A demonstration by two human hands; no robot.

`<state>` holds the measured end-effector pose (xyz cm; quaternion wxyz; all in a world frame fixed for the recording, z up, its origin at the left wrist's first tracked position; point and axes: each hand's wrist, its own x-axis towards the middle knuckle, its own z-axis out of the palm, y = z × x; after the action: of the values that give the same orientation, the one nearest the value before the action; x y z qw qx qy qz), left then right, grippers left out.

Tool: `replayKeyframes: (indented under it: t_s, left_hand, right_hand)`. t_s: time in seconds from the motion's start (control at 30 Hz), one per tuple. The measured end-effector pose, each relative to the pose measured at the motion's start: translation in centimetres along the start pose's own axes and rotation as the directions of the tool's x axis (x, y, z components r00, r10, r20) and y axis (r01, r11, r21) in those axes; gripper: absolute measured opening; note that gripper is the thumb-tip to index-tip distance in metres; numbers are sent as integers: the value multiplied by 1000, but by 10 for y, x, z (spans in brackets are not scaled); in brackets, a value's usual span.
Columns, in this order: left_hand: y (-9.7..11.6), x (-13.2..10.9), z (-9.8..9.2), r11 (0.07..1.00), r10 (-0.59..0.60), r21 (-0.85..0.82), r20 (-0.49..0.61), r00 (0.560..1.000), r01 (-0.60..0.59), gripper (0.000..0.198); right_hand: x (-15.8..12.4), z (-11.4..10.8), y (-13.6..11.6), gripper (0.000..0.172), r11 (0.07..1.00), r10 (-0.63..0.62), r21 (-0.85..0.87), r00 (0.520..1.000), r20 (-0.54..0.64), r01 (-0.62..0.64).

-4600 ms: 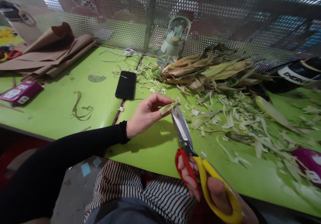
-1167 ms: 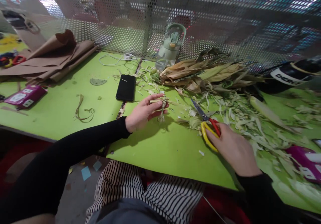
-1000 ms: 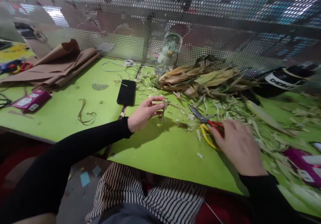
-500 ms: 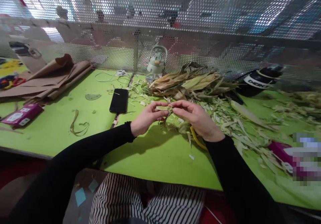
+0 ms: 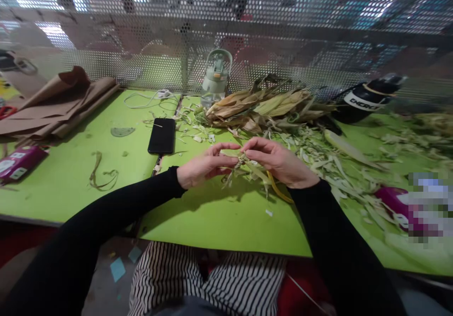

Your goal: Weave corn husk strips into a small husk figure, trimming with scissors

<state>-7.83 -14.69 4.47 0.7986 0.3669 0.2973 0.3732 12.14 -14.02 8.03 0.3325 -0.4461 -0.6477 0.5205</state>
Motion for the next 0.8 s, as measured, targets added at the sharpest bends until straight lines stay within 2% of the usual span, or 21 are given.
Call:
replayKeyframes:
  t_s: [0.13, 0.33, 0.4, 0.53, 0.67, 0.8]
  left_hand:
    - [-2, -2, 4, 998, -38, -53, -16, 999, 37, 39]
    - [-7, -2, 5, 998, 6, -69, -21, 1000, -7, 38]
    - [-7, -1, 4, 998, 40, -50, -27, 999, -42, 35]
    - [-8, 6, 0, 983, 183, -4, -60, 981, -184, 30]
    - [-13, 14, -6, 951, 308, 40, -146, 940, -305, 24]
    - [-17, 18, -11, 944, 328, 44, -198, 924, -326, 21]
  right_hand:
    - [2, 0, 4, 29, 999, -16, 35, 1000, 3, 16]
    - [2, 2, 9, 29, 997, -77, -5, 995, -56, 76]
    - [1, 1, 10, 29, 997, -69, -42, 996, -55, 66]
    - [2, -5, 13, 44, 996, -78, -39, 991, -112, 74]
    - [5, -5, 21, 41, 992, -38, -123, 983, -177, 16]
    - [9, 2, 32, 38, 991, -60, -126, 973, -223, 32]
